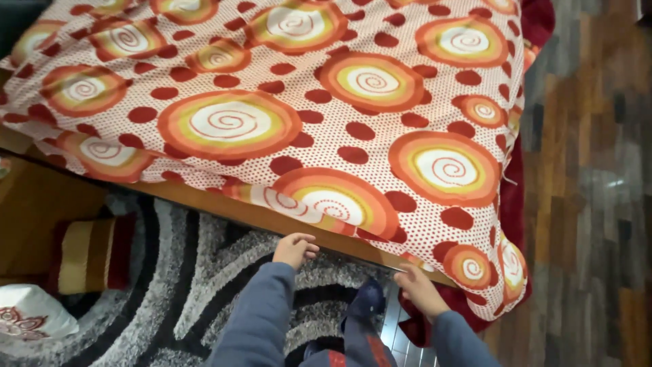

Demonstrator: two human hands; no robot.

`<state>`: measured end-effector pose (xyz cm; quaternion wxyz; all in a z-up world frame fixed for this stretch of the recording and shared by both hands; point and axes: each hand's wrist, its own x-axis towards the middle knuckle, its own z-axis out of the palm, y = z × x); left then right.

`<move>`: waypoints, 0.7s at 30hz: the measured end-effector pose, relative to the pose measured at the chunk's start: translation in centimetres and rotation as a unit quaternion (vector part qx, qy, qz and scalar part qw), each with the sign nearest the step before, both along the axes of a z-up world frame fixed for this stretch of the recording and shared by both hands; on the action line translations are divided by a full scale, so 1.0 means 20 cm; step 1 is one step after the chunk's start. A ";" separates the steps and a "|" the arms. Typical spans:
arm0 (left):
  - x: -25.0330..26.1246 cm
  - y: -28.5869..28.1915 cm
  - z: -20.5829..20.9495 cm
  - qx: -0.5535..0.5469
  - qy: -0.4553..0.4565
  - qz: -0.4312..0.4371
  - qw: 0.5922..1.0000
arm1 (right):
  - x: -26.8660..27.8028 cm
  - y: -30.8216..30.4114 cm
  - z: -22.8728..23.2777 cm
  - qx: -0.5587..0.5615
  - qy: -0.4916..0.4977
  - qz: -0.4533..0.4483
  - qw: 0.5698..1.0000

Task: The person smooths and adjusts a patterned bedsheet on a bed, repeatedly pulling and tucking the edges to make it neat. The person walks around the bed to reach different sides and continues smoothing the sheet by hand.

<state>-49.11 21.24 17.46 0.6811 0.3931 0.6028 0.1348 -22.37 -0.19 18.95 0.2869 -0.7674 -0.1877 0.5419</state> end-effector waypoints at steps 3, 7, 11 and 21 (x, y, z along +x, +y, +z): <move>0.02 0.09 0.01 -0.026 0.030 0.004 0.999 | 0.05 0.13 0.11 -0.029 0.082 -0.175 0.981; 0.06 0.17 -0.13 -0.041 0.053 0.024 0.997 | 0.11 0.29 0.31 -0.052 0.151 -0.312 0.937; 0.17 0.25 -0.19 -0.061 0.112 0.019 0.992 | 0.25 0.30 0.13 -0.075 0.227 -0.453 0.859; 0.35 0.22 -0.57 -0.154 0.143 0.056 0.976 | 0.35 0.25 -0.15 -0.108 0.284 -0.653 0.693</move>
